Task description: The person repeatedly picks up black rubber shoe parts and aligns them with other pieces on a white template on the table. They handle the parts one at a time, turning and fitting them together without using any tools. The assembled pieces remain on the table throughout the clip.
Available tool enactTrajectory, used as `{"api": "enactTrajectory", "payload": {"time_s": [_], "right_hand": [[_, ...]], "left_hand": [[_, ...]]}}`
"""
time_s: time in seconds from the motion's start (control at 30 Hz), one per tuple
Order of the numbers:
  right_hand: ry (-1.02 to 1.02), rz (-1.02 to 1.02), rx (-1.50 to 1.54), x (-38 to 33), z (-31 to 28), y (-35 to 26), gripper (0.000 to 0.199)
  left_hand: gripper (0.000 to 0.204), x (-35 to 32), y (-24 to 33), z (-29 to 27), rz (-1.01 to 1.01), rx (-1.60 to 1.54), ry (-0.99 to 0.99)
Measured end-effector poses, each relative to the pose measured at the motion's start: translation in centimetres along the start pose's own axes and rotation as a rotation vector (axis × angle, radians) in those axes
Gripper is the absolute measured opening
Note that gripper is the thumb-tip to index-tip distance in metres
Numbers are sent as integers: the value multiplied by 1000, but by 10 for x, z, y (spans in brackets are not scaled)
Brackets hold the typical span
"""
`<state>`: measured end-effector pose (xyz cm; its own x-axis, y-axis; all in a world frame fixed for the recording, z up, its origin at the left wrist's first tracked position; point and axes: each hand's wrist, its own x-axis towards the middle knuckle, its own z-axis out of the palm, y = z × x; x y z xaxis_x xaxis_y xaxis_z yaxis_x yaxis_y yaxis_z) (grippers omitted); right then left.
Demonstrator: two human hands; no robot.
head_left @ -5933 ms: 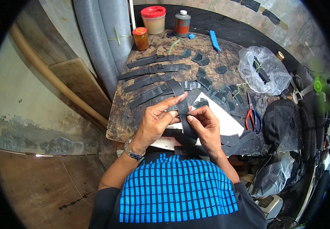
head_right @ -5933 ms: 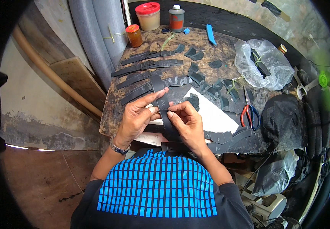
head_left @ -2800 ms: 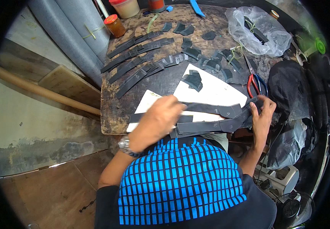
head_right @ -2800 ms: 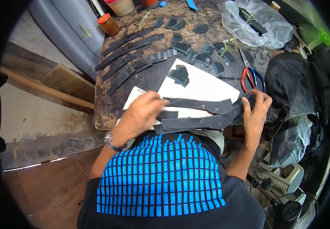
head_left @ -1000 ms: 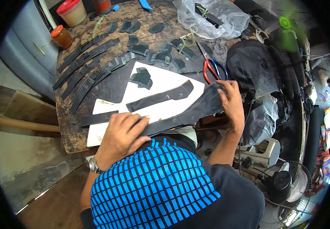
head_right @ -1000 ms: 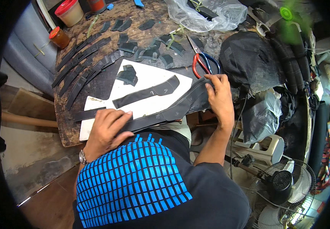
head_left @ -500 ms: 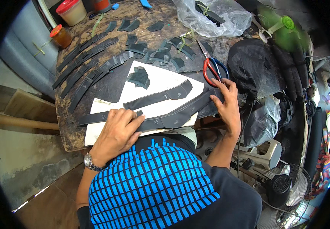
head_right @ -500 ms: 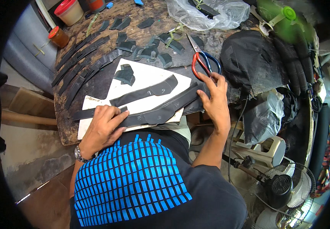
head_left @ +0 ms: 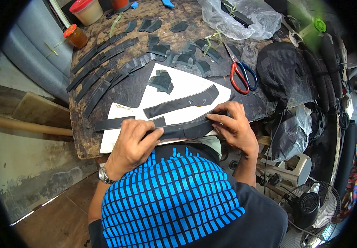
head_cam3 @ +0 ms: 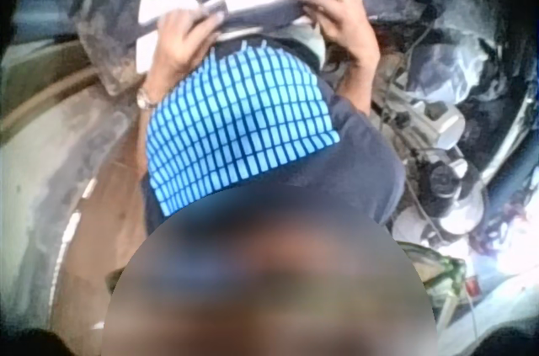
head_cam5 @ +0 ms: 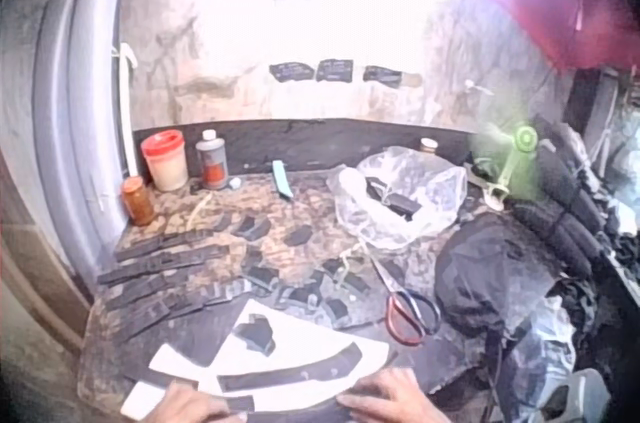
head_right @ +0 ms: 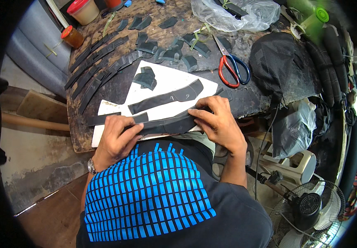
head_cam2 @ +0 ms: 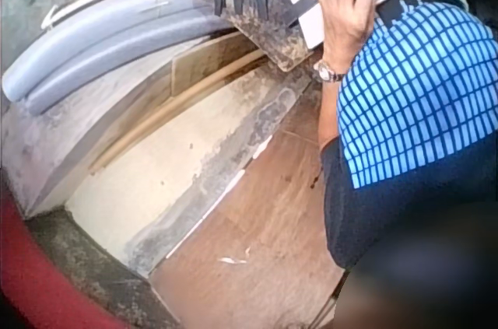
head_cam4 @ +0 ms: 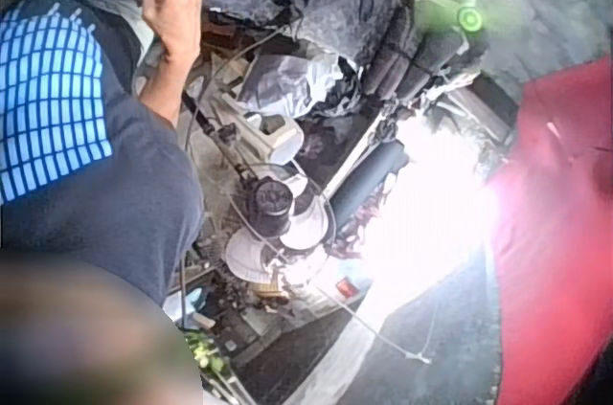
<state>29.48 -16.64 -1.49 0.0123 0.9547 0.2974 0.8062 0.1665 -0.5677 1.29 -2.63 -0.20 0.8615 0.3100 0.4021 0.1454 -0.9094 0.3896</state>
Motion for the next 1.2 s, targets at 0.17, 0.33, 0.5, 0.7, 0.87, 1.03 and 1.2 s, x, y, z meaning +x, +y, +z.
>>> {"api": "enactTrajectory", "payload": {"time_s": [0.17, 0.33, 0.5, 0.7, 0.87, 1.03, 1.2], "right_hand": [[58, -34, 69, -7, 2, -7, 23], [-138, 78, 48, -21, -24, -14, 23], [-257, 204, 4, -29, -37, -12, 19], [-192, 161, 63, -23, -34, -10, 17], [-161, 122, 9, -17, -30, -7, 21], [-117, 139, 11, -14, -24, -6, 39], [-54, 105, -137, -10, -14, -1, 36]], "left_hand": [[18, -6, 6, -2, 108, -24, -84], [19, -9, 10, 1, 99, -149, -125], [25, -6, 8, 5, 52, -169, -127], [46, -3, 11, 7, -89, -105, -100], [55, -1, 9, 7, -29, 14, -124], [49, -2, 14, 11, -185, 57, -143], [40, -3, 14, 12, -246, 33, -135]]}}
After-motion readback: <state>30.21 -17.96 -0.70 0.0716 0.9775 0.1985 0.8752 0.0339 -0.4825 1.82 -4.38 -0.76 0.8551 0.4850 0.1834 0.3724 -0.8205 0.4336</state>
